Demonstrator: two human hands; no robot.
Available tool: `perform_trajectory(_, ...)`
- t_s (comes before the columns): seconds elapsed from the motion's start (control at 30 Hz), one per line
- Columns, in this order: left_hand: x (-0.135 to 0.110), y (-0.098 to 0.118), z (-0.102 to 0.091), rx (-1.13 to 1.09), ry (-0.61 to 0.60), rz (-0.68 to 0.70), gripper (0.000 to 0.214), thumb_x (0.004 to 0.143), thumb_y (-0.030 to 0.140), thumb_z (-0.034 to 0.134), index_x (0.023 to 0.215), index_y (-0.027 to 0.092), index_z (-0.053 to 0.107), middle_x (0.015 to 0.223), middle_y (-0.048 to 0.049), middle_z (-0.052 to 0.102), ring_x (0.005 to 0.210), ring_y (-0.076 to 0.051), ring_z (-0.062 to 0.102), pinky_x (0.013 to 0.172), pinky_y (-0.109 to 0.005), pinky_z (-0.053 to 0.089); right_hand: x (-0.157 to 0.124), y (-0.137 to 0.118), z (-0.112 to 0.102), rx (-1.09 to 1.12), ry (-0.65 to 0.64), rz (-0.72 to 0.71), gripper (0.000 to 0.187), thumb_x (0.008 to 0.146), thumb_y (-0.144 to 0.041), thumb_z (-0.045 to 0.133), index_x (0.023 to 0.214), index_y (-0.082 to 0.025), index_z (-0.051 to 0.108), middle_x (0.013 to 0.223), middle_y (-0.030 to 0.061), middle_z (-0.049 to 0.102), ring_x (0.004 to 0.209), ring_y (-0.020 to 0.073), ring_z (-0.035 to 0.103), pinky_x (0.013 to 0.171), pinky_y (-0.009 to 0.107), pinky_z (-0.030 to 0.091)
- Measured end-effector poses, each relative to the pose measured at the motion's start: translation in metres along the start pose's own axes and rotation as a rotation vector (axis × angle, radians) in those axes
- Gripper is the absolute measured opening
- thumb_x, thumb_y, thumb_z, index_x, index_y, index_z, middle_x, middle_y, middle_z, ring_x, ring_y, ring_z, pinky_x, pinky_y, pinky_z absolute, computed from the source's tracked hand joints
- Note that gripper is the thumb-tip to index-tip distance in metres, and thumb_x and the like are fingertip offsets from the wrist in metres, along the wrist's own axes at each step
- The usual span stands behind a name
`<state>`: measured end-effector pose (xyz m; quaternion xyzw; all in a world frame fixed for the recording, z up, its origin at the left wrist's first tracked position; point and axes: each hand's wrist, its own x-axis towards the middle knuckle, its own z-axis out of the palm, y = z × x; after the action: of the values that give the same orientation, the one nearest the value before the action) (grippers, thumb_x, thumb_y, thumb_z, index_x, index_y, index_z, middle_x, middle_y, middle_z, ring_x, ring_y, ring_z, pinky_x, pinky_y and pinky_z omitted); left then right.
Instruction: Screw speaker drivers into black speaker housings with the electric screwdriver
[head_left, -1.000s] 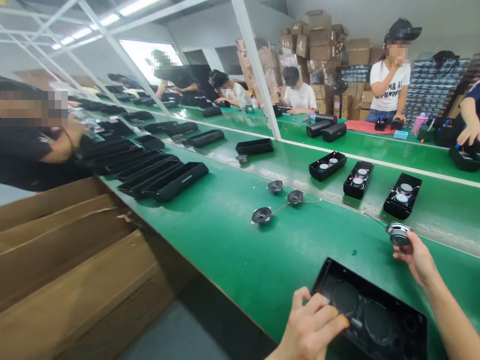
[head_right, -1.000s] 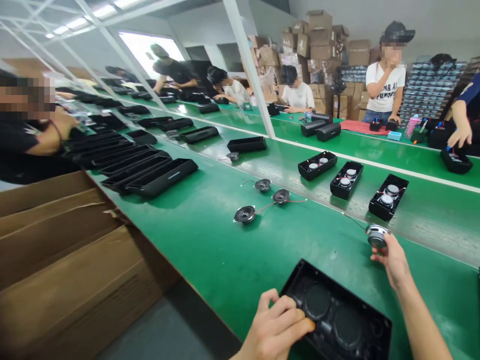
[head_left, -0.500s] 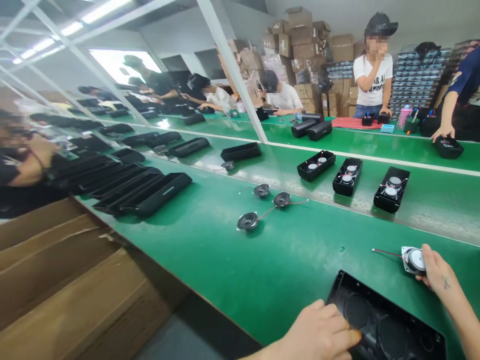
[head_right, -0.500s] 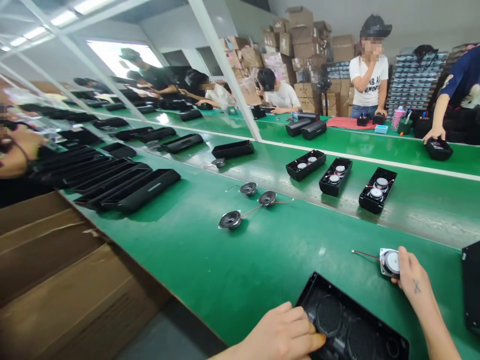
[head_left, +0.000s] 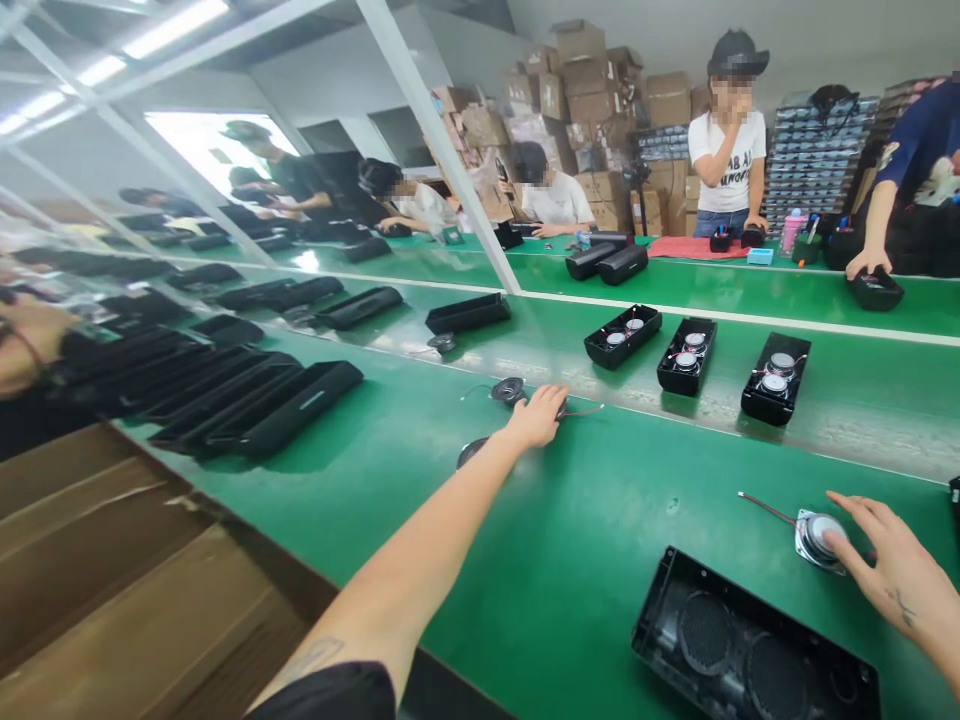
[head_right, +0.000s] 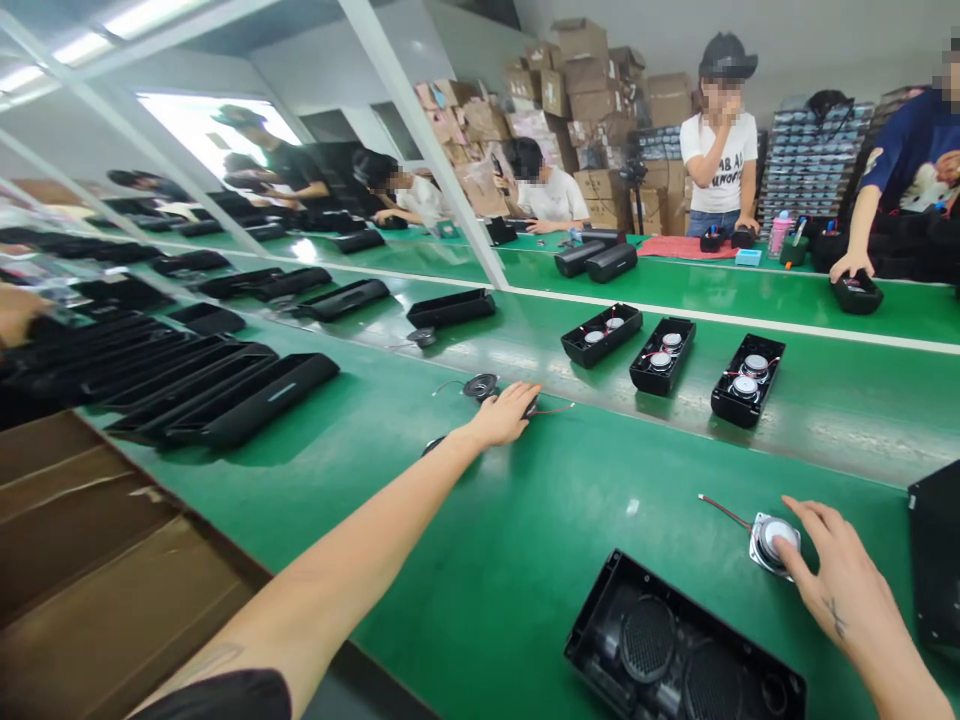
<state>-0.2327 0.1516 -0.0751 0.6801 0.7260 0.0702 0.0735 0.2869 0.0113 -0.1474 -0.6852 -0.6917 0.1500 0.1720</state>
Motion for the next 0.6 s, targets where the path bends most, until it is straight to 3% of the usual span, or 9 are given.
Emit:
perform_trajectory(0.13, 0.009, -0.016, 0.0, -0.109, -0.061, 0.009, 0.046, 0.1, 0.039, 0.069, 0.14, 0.019, 0.059, 0.15, -0.0127, 0.055, 0.134, -0.032, 0.057, 0.112, -0.059, 0.05, 0.003, 0.019, 0.013, 0.091, -0.131, -0.083, 0.059, 0.091, -0.061, 0.054, 0.144, -0.036, 0.062, 0.144, 0.0097, 0.059, 0.124, 0.0308, 0.064, 0.091, 0.042, 0.058)
perform_trajectory(0.3, -0.006, -0.008, 0.006, -0.358, -0.173, 0.057, 0.041, 0.101, 0.042, 0.067, 0.135, 0.018, 0.062, 0.137, -0.0114, 0.063, 0.123, -0.029, 0.064, 0.106, -0.054, 0.055, 0.001, 0.006, 0.011, 0.109, -0.123, -0.054, 0.052, 0.092, -0.053, 0.047, 0.136, -0.034, 0.068, 0.123, 0.0087, 0.065, 0.098, 0.0241, 0.068, 0.083, 0.039, 0.058)
perform_trajectory(0.5, -0.063, 0.03, 0.026, -0.707, -0.542, 0.179, 0.05, 0.106, 0.057, 0.052, 0.131, 0.016, 0.063, 0.128, -0.0119, 0.069, 0.112, -0.024, 0.07, 0.096, -0.046, 0.06, -0.002, -0.017, -0.004, 0.077, -0.097, -0.034, 0.053, 0.089, -0.053, 0.046, 0.132, -0.031, 0.069, 0.12, 0.0076, 0.067, 0.098, 0.0248, 0.067, 0.082, 0.039, 0.054)
perform_trajectory(0.6, -0.08, 0.045, 0.035, -0.739, -0.727, 0.195, 0.05, 0.105, 0.06, 0.052, 0.117, 0.014, 0.069, 0.109, -0.0088, 0.073, 0.094, -0.02, 0.072, 0.082, -0.039, 0.063, -0.002, -0.022, -0.011, 0.055, -0.088, -0.04, 0.05, 0.09, -0.053, 0.048, 0.13, -0.031, 0.069, 0.12, 0.0055, 0.068, 0.092, 0.023, 0.067, 0.074, 0.037, 0.051)
